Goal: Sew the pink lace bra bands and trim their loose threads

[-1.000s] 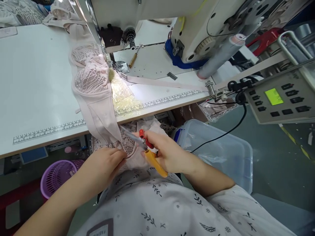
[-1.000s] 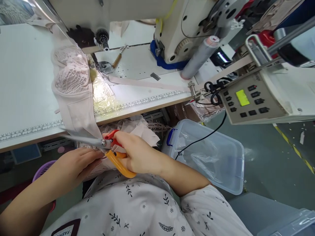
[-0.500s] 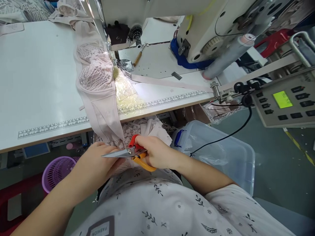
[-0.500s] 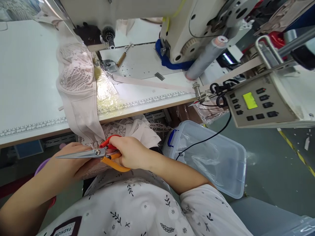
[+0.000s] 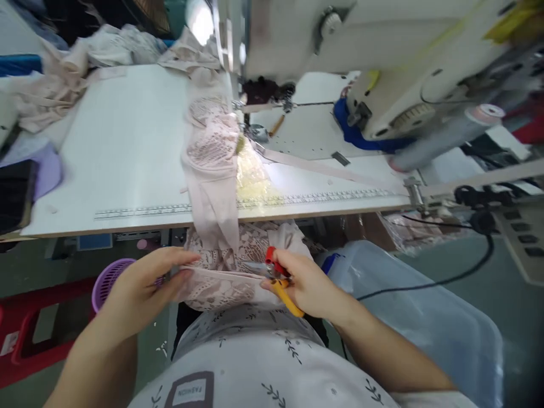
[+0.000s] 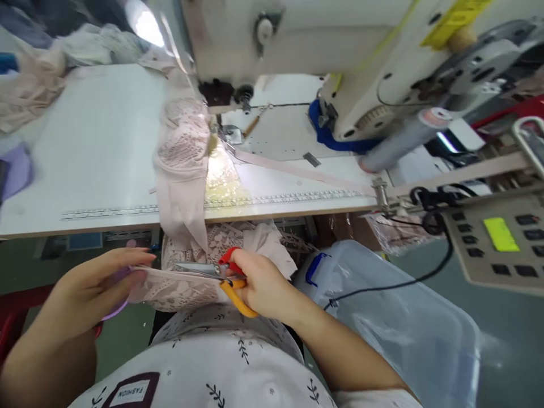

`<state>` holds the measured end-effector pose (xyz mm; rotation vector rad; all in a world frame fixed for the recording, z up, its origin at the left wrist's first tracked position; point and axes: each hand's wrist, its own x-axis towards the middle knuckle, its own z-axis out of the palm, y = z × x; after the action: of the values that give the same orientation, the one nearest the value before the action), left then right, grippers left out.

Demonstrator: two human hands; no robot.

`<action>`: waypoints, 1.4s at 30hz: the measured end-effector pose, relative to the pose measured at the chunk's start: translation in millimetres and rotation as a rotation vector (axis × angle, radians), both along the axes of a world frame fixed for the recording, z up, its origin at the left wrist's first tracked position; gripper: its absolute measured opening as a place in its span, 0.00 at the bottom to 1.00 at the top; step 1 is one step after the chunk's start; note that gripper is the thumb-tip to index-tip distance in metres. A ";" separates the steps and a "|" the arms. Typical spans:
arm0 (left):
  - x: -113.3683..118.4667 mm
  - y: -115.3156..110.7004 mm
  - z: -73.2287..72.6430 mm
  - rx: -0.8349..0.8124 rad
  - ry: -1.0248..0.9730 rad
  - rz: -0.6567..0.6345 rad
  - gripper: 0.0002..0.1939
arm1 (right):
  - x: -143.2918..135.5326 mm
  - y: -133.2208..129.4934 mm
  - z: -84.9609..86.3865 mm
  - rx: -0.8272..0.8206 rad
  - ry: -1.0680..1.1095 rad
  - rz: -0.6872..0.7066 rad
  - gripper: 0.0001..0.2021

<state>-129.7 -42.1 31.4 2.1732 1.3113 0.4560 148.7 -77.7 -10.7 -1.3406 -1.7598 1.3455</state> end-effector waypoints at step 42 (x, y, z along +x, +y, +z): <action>90.3 -3.4 -22.5 0.014 -0.385 0.095 0.06 | -22.5 44.4 46.2 0.059 0.214 -0.071 0.14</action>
<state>-39.4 -45.5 8.9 1.9157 1.1973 0.8742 126.2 -33.4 35.5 -1.1702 -1.5818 1.3340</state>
